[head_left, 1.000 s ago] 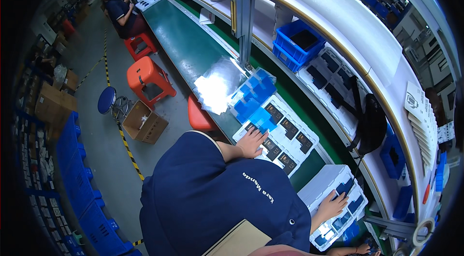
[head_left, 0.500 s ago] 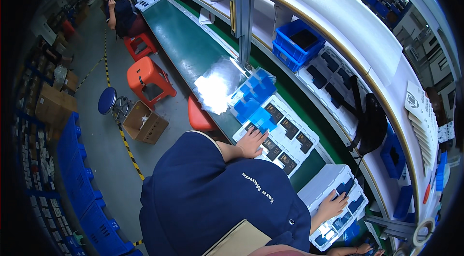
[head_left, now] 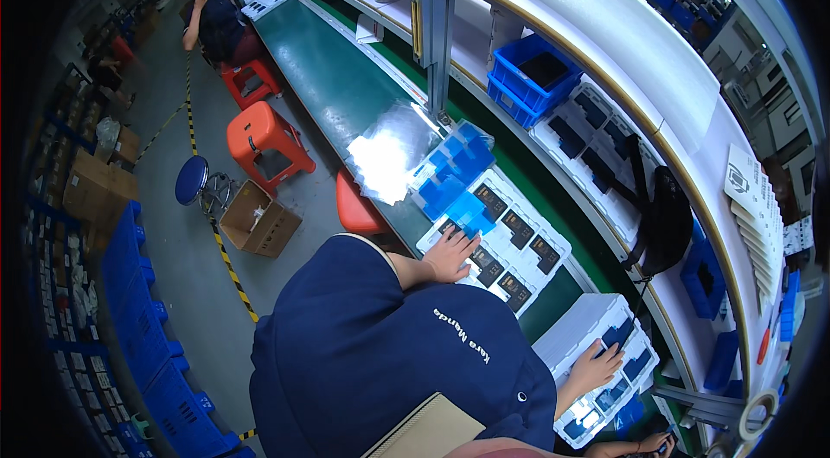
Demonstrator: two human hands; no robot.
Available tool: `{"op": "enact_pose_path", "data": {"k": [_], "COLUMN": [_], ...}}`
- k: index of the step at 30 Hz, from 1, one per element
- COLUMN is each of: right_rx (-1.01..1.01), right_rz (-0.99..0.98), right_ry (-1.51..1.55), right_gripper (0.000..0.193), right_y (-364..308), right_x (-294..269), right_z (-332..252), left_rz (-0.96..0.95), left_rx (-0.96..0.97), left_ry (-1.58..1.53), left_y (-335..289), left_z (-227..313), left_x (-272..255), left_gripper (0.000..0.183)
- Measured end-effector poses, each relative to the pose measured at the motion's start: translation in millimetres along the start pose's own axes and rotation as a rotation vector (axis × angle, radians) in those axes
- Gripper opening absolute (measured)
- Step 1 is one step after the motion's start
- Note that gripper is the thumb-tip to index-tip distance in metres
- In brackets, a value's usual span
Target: The person places small blue rectangular components into white foam trays on a factory assembly line. They handle the components one at a time, positioning them into designated slots within the trays.
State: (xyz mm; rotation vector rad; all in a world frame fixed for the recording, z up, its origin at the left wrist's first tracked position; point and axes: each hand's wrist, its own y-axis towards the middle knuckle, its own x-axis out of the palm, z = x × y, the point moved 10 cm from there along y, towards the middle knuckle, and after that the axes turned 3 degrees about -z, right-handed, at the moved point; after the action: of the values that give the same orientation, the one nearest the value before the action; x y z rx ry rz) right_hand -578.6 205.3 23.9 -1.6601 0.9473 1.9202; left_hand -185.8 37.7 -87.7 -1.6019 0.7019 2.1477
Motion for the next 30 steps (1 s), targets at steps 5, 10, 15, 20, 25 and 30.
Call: {"op": "enact_pose_path", "data": {"k": [5,10,15,20,25,30], "right_rx": [0.005,0.005,0.003,-0.004,-0.002,0.000], "right_rz": [-0.011,-0.010,-0.007,-0.002,0.003,0.003], "right_ry": [0.001,-0.011,-0.002,-0.015,-0.026,-0.007], "right_gripper": [0.056,0.056,0.055,0.056,0.056,0.055], "right_y": [0.0,0.4,0.2,0.5,0.4,0.5], "right_x": [-0.9,0.0,-1.4,1.1,1.0,-0.3], "right_z": [-1.1,0.2,-0.8,0.3,0.6,0.1], "left_rz": [0.017,-0.022,-0.026,0.000,-0.047,0.003], "left_rx": [0.010,0.000,-0.002,0.005,-0.013,0.003], "left_ry": [0.002,-0.007,-0.013,-0.002,-0.009,-0.002], "left_y": [-0.6,0.0,-0.2,-0.1,-0.2,-0.4], "left_z": [0.6,-0.8,-0.3,-0.1,-2.4,-1.2], "left_x": [-0.6,3.2,1.8,1.3,8.1,5.3], "left_gripper": [0.069,0.069,0.069,0.069,0.071,0.068]}}
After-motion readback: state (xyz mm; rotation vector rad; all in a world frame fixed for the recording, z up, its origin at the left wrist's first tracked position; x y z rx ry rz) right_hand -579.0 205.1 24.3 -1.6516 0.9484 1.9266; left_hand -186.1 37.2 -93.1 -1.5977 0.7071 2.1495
